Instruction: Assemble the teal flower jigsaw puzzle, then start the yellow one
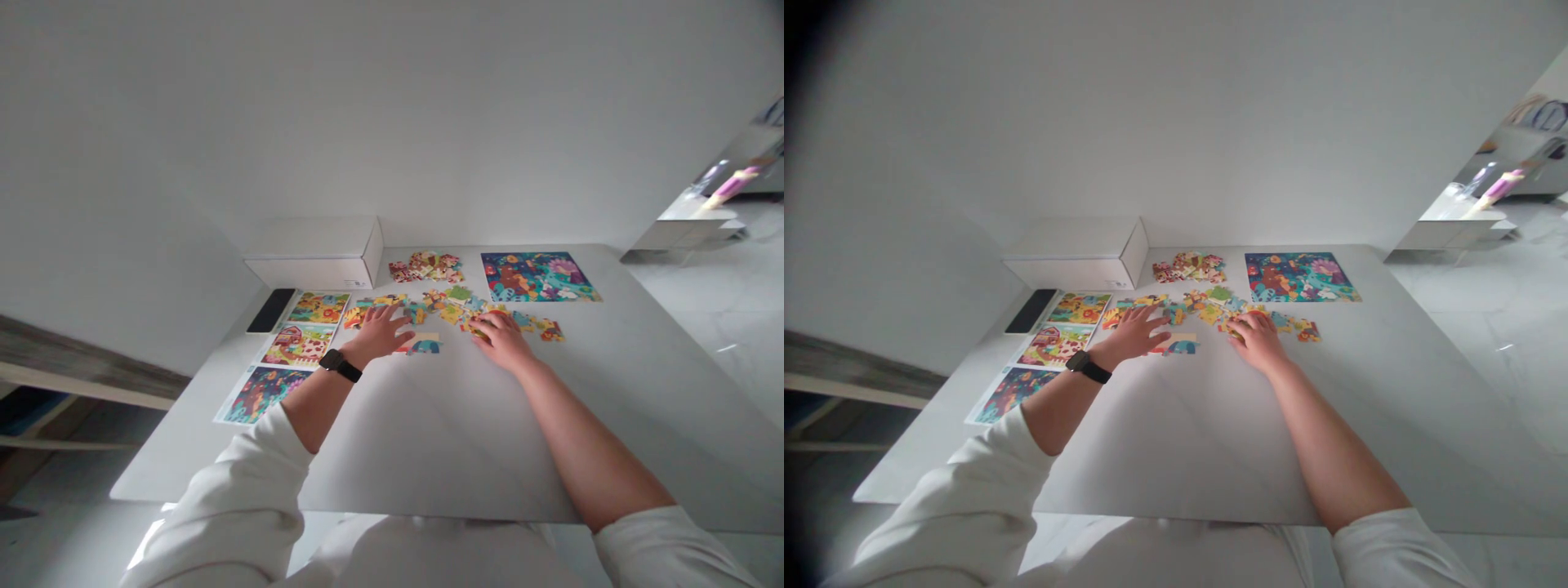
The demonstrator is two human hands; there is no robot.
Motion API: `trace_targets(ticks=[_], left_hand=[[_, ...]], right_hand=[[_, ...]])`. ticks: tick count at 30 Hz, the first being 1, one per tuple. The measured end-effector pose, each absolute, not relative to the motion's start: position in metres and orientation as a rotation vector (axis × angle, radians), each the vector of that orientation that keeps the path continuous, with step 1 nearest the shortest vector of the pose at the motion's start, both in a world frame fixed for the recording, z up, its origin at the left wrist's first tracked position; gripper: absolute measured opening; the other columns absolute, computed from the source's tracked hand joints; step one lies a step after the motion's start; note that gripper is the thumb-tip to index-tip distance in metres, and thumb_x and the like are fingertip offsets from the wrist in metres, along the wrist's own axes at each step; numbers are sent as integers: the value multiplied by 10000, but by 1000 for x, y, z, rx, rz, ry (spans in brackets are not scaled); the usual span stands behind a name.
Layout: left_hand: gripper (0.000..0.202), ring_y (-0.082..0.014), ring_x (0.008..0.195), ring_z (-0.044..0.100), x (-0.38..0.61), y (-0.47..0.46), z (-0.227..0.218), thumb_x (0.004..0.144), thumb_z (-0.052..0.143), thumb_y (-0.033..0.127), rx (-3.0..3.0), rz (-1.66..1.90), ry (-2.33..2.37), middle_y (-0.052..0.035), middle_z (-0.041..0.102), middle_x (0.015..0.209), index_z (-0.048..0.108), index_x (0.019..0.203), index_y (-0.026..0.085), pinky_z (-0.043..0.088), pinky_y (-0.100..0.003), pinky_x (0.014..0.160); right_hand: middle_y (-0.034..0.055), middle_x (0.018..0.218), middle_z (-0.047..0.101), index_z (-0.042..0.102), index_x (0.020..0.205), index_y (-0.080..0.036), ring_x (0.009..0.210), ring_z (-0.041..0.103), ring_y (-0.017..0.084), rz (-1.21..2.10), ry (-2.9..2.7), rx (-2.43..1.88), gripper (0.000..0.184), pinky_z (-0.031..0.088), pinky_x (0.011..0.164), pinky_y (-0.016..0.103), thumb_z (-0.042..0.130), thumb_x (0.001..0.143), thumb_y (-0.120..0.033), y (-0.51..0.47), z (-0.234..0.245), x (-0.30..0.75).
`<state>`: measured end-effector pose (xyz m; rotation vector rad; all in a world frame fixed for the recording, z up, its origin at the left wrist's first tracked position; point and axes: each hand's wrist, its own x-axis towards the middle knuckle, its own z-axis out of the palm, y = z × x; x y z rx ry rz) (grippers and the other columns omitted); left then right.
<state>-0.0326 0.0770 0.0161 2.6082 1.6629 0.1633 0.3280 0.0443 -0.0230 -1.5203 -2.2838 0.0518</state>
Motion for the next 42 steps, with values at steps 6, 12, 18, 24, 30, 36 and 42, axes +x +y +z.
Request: trace_targets(ticks=[6, 12, 18, 24, 30, 36, 42], left_hand=[[379, -382, 1443, 580, -55, 74, 25, 1083, 575, 551, 2565, 149, 1805, -91, 636, 1576, 852, 1216, 329, 403, -591, 1234], [388, -356, 1443, 577, -62, 66, 27, 1097, 538, 520, 2579, 134, 1839, -76, 647, 1578, 826, 1269, 324, 411, -564, 1235], [386, -362, 1446, 586, -57, 64, 31, 1084, 567, 509, 2540, 66, 1882, -91, 630, 1604, 830, 1274, 300, 399, -568, 1268], [368, -331, 1453, 605, -59, 65, 28, 1086, 573, 453, 2490, 79, 1838, -57, 590, 1650, 787, 1369, 354, 427, -529, 1282], [415, -308, 1535, 553, -52, 71, 20, 1097, 561, 436, 2509, 118, 1719, -92, 583, 1664, 727, 1447, 286, 420, -477, 1316], [490, -301, 1607, 477, -39, 80, 12, 1109, 548, 431, 2548, 175, 1614, -130, 571, 1677, 653, 1546, 235, 389, -481, 1346], [528, -317, 1543, 533, -22, 86, 13, 1099, 563, 448, 2541, 176, 1608, -122, 565, 1675, 612, 1588, 256, 430, -484, 1304]], right_hand=[[136, 1443, 706, 771, 1437, -315, 1360, 624, 354, 65, -2279, -1543, 411, 403, 1255, 600, 614, 1061, -370, 42, -22, 327], [139, 1458, 697, 773, 1438, -305, 1369, 611, 357, 80, -2271, -1553, 416, 416, 1234, 581, 624, 1053, -361, 42, -20, 326], [135, 1464, 697, 762, 1455, -323, 1373, 610, 358, 85, -2285, -1539, 427, 405, 1241, 598, 607, 1060, -375, 45, -24, 328], [134, 1475, 695, 746, 1477, -332, 1377, 612, 361, 79, -2295, -1513, 439, 426, 1228, 598, 608, 1062, -376, 48, -28, 330], [136, 1476, 690, 760, 1452, -309, 1376, 618, 356, 76, -2300, -1522, 422, 437, 1223, 582, 619, 1061, -379, 48, -31, 331], [125, 1456, 696, 762, 1444, -329, 1357, 621, 348, 34, -2285, -1501, 420, 447, 1209, 575, 618, 1053, -387, 49, -35, 333], [124, 1449, 699, 751, 1452, -334, 1353, 627, 345, 33, -2279, -1486, 427, 445, 1214, 583, 600, 1060, -407, 48, -36, 333]])
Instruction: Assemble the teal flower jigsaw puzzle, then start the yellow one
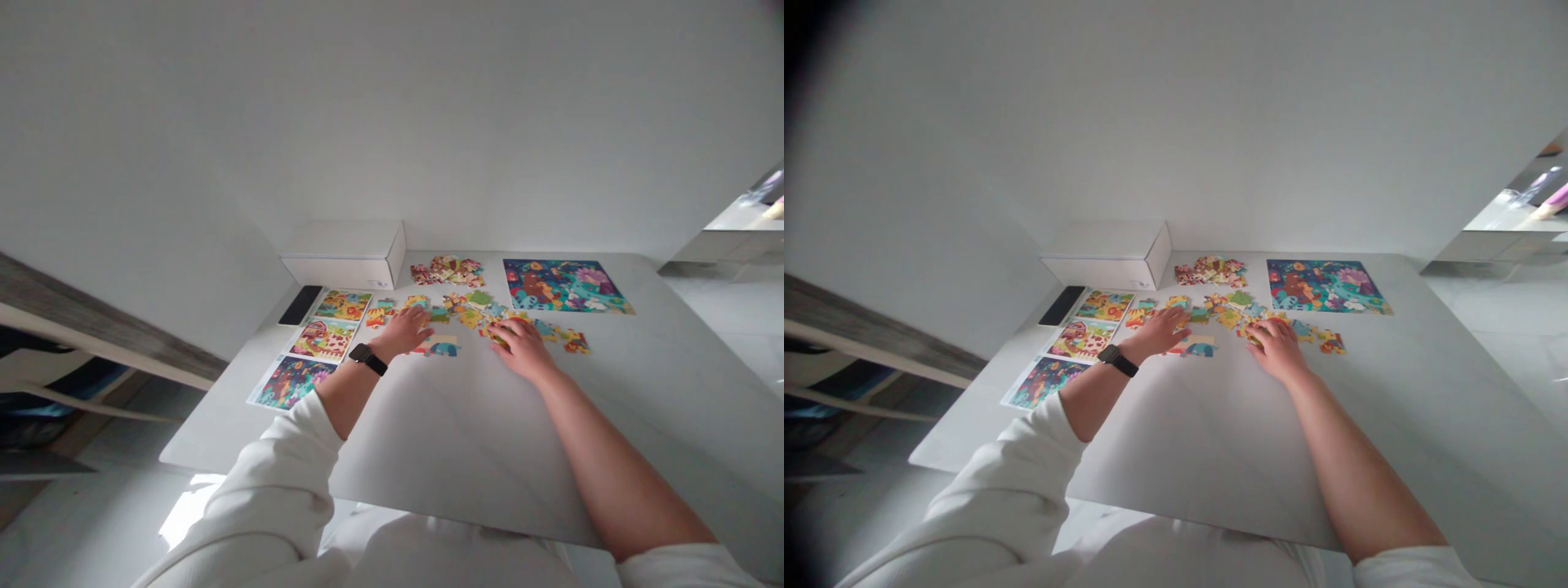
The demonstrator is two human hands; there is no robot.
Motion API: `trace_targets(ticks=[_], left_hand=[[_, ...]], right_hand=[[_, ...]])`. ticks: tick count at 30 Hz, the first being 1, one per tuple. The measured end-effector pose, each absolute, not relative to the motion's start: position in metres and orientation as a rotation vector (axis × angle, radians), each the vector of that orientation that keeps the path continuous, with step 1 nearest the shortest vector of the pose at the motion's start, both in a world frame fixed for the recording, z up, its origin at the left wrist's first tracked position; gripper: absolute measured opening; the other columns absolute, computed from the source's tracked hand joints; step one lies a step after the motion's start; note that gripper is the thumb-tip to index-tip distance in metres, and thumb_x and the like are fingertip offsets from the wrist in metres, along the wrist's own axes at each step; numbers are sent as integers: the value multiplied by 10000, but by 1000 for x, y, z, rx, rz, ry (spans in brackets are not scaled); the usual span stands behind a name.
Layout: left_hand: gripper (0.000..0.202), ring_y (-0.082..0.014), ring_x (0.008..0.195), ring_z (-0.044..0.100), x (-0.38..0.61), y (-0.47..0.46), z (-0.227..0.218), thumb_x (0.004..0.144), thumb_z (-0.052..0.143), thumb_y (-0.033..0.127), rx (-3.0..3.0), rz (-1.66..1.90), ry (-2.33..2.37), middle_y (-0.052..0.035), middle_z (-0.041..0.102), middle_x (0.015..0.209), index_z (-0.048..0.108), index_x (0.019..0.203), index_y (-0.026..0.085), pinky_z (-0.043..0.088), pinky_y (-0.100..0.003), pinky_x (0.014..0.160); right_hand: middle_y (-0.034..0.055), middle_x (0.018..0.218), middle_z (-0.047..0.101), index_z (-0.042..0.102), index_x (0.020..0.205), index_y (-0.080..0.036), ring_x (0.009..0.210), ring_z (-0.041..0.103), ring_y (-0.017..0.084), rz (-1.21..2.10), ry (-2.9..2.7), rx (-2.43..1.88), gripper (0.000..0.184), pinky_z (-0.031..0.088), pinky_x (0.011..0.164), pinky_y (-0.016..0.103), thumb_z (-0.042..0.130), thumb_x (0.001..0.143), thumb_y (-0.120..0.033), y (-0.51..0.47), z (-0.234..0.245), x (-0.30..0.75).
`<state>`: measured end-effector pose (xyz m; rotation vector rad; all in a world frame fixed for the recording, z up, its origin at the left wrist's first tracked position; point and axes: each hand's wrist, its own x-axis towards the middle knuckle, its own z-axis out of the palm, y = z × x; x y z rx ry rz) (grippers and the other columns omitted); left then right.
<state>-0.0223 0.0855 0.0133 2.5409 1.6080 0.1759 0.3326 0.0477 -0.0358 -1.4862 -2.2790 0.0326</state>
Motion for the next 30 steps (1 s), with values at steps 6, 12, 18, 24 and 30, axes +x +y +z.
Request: trace_targets(ticks=[6, 12, 18, 24, 30], left_hand=[[605, -418, 1421, 594, -30, 83, 21, 1092, 522, 521, 2414, 64, 1921, -150, 625, 1589, 522, 1655, 298, 450, -607, 1202], [578, -409, 1436, 549, -44, 85, 29, 1086, 521, 542, 2395, 12, 2075, -164, 599, 1570, 565, 1603, 287, 450, -571, 1180], [526, -415, 1395, 568, -47, 90, 32, 1083, 506, 582, 2351, 55, 2141, -163, 630, 1501, 662, 1493, 292, 445, -613, 1172], [647, -477, 1414, 562, -52, 91, 23, 1075, 517, 589, 2236, 66, 2101, -209, 579, 1591, 530, 1641, 277, 483, -654, 1119], [671, -475, 1460, 525, -38, 91, 21, 1066, 540, 560, 2167, 98, 2107, -227, 553, 1613, 518, 1652, 234, 463, -653, 1155]], right_hand=[[126, 1456, 699, 752, 1454, -322, 1365, 632, 351, 33, -2283, -1491, 421, 463, 1216, 580, 610, 1064, -393, 47, -36, 333], [126, 1468, 694, 760, 1448, -314, 1371, 624, 365, 48, -2288, -1510, 423, 465, 1213, 588, 628, 1052, -381, 46, -36, 332], [128, 1482, 683, 749, 1470, -315, 1381, 616, 364, 42, -2292, -1514, 442, 452, 1225, 583, 635, 1047, -374, 43, -33, 330], [122, 1456, 693, 759, 1453, -339, 1373, 612, 370, 54, -2275, -1502, 430, 447, 1223, 598, 620, 1049, -390, 44, -36, 331], [133, 1473, 680, 757, 1460, -324, 1361, 628, 367, 26, -2275, -1507, 439, 451, 1223, 589, 622, 1048, -393, 46, -38, 332]])
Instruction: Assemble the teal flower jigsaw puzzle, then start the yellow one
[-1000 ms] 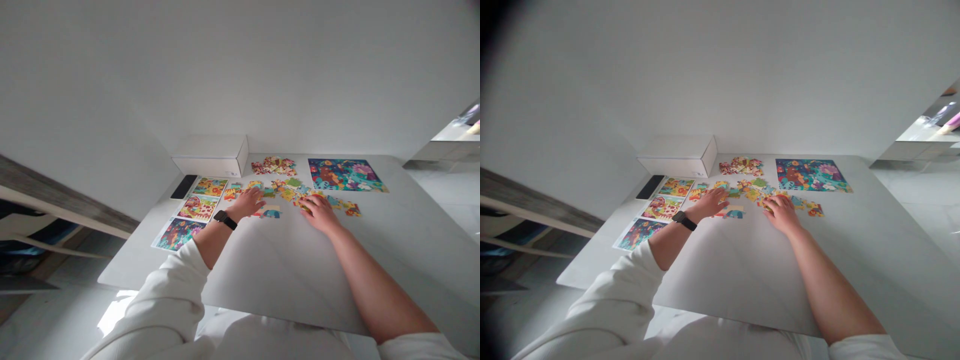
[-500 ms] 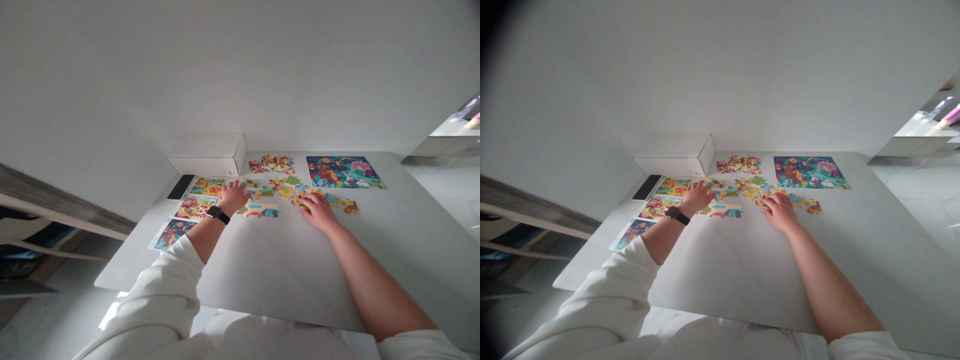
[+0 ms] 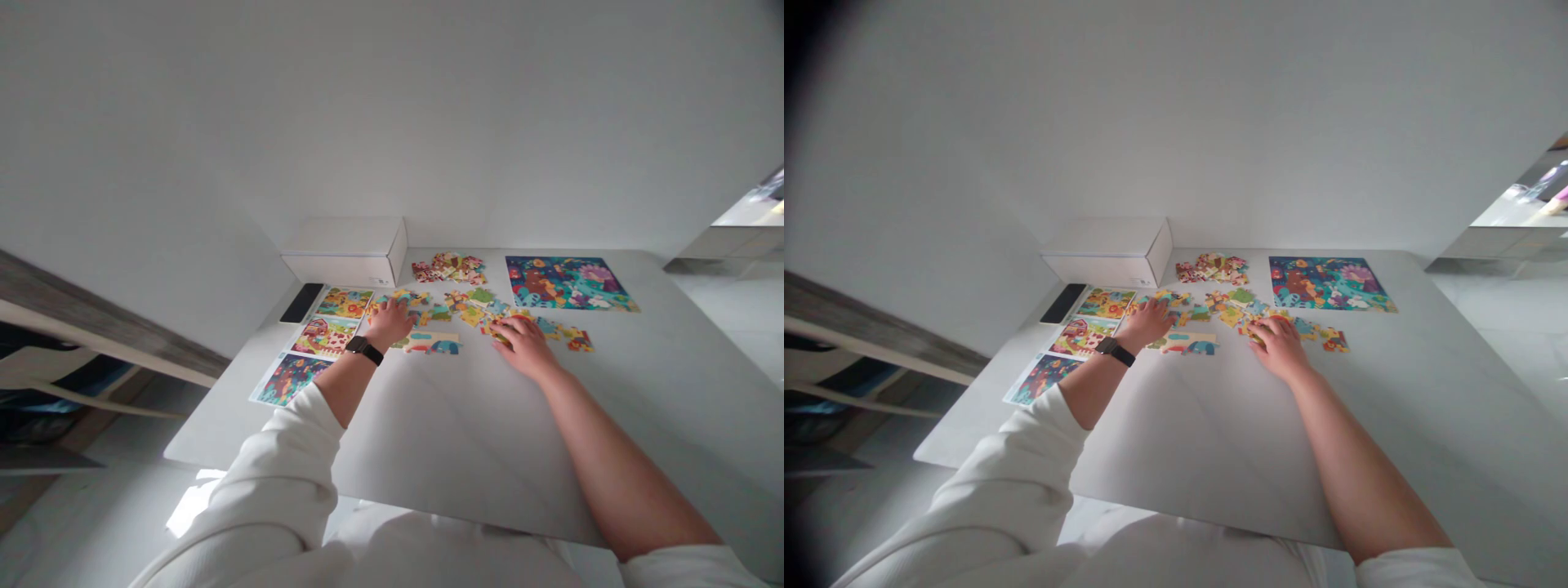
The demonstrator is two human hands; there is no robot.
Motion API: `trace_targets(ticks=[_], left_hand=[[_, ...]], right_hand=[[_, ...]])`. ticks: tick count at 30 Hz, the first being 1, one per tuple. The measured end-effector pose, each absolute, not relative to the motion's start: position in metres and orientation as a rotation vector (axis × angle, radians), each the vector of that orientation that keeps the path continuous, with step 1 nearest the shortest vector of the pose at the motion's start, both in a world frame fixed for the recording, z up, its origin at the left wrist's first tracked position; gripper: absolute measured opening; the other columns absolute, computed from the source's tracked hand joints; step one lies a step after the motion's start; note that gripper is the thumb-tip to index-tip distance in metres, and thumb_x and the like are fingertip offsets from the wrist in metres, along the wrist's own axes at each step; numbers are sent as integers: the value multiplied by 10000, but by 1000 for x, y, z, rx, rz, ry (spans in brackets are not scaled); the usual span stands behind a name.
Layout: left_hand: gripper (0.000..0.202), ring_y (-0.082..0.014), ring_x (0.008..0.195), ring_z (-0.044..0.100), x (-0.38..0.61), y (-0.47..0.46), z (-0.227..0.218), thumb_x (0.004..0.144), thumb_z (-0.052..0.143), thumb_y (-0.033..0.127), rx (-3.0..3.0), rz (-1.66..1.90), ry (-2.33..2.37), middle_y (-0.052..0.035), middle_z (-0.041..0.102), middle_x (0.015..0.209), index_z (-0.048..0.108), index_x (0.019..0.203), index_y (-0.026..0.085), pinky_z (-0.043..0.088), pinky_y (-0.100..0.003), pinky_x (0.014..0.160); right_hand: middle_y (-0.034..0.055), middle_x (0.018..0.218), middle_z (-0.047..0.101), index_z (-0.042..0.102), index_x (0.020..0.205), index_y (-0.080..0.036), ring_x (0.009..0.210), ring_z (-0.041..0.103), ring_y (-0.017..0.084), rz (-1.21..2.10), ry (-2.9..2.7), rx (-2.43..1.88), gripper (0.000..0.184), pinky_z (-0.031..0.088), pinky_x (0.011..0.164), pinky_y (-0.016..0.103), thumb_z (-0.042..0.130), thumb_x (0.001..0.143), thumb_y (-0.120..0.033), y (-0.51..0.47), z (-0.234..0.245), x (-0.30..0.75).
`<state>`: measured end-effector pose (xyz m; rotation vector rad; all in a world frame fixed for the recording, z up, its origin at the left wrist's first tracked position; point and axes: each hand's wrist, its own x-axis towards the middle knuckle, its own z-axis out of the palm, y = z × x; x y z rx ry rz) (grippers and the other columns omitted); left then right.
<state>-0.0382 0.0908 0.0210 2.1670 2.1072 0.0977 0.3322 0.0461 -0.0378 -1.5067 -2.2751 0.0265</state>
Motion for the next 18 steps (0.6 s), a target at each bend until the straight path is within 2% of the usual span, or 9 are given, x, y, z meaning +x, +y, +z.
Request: trace_targets(ticks=[4, 10, 13, 18], left_hand=[[646, -464, 1457, 525, -33, 93, 21, 1070, 538, 564, 2160, 116, 2114, -221, 564, 1601, 535, 1630, 243, 456, -651, 1163], [558, -383, 1500, 516, -15, 97, 15, 1098, 542, 495, 2389, 161, 1892, -187, 545, 1632, 577, 1578, 212, 420, -530, 1254], [564, -369, 1516, 505, -1, 100, 10, 1093, 568, 474, 2475, 202, 1778, -191, 535, 1644, 572, 1583, 196, 405, -513, 1278], [546, -359, 1544, 471, 12, 100, 3, 1090, 575, 488, 2537, 209, 1721, -128, 511, 1694, 577, 1595, 281, 403, -539, 1285]], right_hand=[[133, 1461, 690, 760, 1455, -319, 1364, 630, 368, 19, -2283, -1498, 436, 470, 1211, 581, 623, 1046, -383, 45, -36, 332], [138, 1442, 698, 760, 1453, -306, 1347, 644, 361, 16, -2292, -1467, 437, 466, 1220, 578, 619, 1044, -368, 45, -36, 334], [135, 1448, 697, 762, 1446, -303, 1347, 645, 357, 3, -2299, -1456, 433, 481, 1209, 571, 620, 1042, -366, 46, -37, 336], [140, 1439, 699, 774, 1422, -275, 1350, 640, 346, -18, -2298, -1449, 420, 479, 1213, 548, 599, 1055, -380, 47, -39, 336]])
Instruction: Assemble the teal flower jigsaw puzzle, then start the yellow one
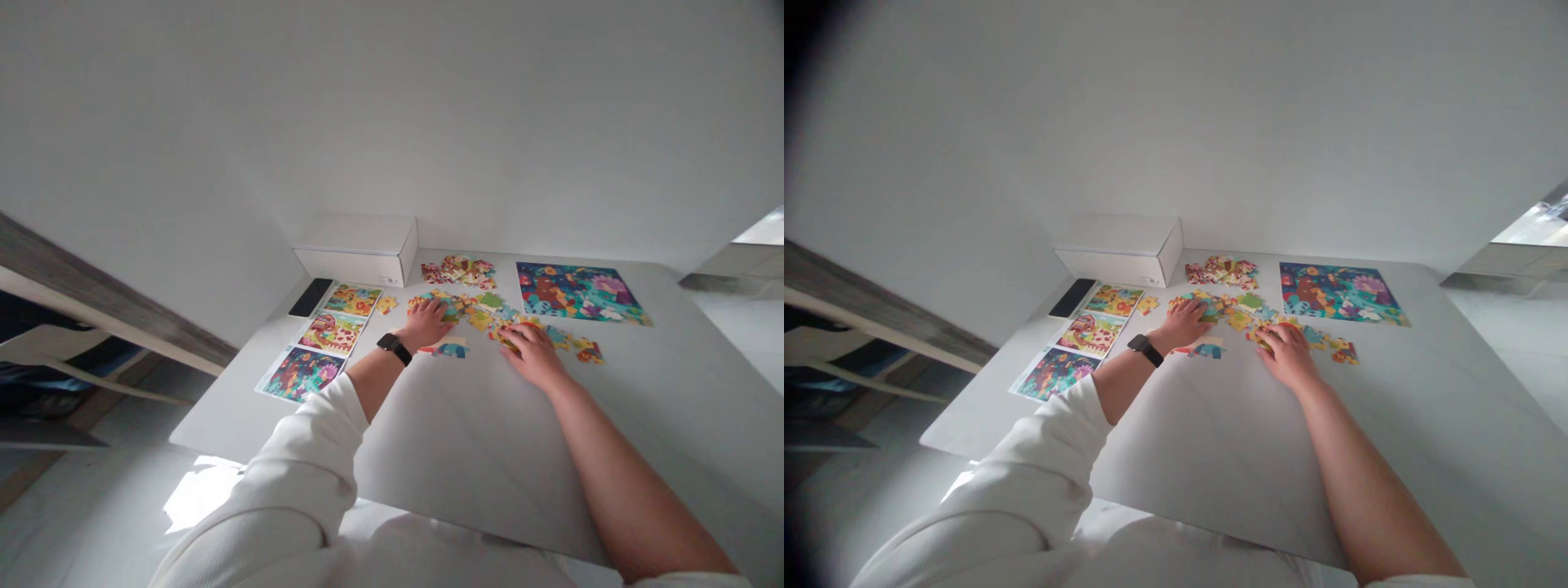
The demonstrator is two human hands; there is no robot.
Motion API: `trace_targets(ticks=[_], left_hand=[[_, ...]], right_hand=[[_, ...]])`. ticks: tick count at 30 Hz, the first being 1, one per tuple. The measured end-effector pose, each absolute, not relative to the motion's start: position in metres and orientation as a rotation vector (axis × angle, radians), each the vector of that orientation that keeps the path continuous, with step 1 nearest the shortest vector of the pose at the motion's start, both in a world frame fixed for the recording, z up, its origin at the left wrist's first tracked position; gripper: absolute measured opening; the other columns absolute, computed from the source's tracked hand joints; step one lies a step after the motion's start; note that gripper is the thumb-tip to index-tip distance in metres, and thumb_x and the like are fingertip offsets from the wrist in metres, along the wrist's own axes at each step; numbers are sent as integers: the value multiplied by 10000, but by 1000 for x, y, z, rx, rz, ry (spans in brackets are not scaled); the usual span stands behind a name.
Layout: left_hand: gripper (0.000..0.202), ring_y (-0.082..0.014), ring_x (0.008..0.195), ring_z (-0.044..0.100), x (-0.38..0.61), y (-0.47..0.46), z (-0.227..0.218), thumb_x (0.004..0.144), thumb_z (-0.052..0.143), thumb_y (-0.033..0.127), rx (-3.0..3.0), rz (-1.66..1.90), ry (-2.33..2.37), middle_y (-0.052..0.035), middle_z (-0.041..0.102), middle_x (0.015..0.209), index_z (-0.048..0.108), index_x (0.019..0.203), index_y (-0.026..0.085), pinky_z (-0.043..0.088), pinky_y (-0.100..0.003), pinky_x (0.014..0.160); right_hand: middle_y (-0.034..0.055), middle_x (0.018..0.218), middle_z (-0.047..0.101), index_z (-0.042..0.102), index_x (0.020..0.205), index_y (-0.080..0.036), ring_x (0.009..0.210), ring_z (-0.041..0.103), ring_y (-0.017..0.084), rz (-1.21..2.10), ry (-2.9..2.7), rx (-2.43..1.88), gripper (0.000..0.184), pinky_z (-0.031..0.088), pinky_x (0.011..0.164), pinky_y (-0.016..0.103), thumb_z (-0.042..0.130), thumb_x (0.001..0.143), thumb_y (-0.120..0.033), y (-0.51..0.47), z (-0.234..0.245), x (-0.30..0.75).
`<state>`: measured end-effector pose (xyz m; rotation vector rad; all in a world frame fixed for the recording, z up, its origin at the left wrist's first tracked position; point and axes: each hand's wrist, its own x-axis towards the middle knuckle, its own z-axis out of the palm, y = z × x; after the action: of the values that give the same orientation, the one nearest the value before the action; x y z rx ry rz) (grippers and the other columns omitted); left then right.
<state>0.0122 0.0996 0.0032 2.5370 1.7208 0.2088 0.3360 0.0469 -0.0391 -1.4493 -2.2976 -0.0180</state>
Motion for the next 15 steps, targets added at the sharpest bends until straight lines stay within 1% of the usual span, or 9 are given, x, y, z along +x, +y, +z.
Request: trace_targets(ticks=[3, 5, 6, 8, 11, 13, 15], left_hand=[[579, -403, 1578, 416, 7, 93, 4, 1088, 573, 503, 2502, 170, 1808, -104, 443, 1757, 542, 1640, 330, 409, -588, 1271], [616, -410, 1572, 423, -2, 88, 6, 1084, 578, 502, 2457, 159, 1893, -112, 438, 1759, 502, 1675, 343, 418, -592, 1263], [624, -403, 1551, 450, -8, 85, 8, 1081, 582, 501, 2433, 151, 1927, -123, 459, 1742, 498, 1678, 341, 429, -582, 1256], [599, -388, 1499, 507, -21, 82, 11, 1078, 585, 506, 2406, 126, 1978, -133, 489, 1716, 536, 1649, 333, 446, -570, 1243], [563, -394, 1495, 514, -38, 79, 14, 1078, 578, 527, 2371, 77, 2049, -149, 494, 1709, 596, 1593, 300, 434, -591, 1245], [580, -403, 1508, 510, -44, 81, 15, 1080, 571, 552, 2348, 79, 2078, -164, 510, 1695, 598, 1585, 269, 429, -601, 1247], [607, -400, 1551, 479, -42, 85, 13, 1092, 551, 552, 2380, 121, 2027, -173, 502, 1709, 564, 1611, 237, 409, -592, 1273]], right_hand=[[138, 1439, 698, 773, 1422, -284, 1345, 639, 341, -21, -2297, -1463, 415, 472, 1215, 548, 591, 1064, -390, 47, -39, 335], [137, 1447, 694, 763, 1441, -292, 1348, 635, 340, -17, -2303, -1479, 425, 464, 1220, 545, 597, 1063, -391, 47, -38, 334], [135, 1454, 691, 757, 1452, -297, 1352, 632, 341, -12, -2304, -1488, 432, 460, 1223, 545, 600, 1061, -391, 47, -38, 334], [128, 1467, 688, 746, 1469, -307, 1357, 627, 341, 3, -2301, -1508, 443, 452, 1227, 545, 603, 1057, -389, 47, -37, 333], [127, 1474, 688, 739, 1479, -306, 1364, 623, 342, 21, -2298, -1525, 453, 444, 1230, 548, 604, 1054, -387, 46, -36, 332], [130, 1476, 689, 739, 1480, -298, 1367, 623, 344, 26, -2298, -1531, 457, 441, 1234, 547, 610, 1050, -384, 46, -35, 331], [131, 1479, 688, 744, 1474, -292, 1367, 625, 344, 27, -2294, -1536, 455, 440, 1237, 546, 614, 1046, -378, 45, -33, 330]])
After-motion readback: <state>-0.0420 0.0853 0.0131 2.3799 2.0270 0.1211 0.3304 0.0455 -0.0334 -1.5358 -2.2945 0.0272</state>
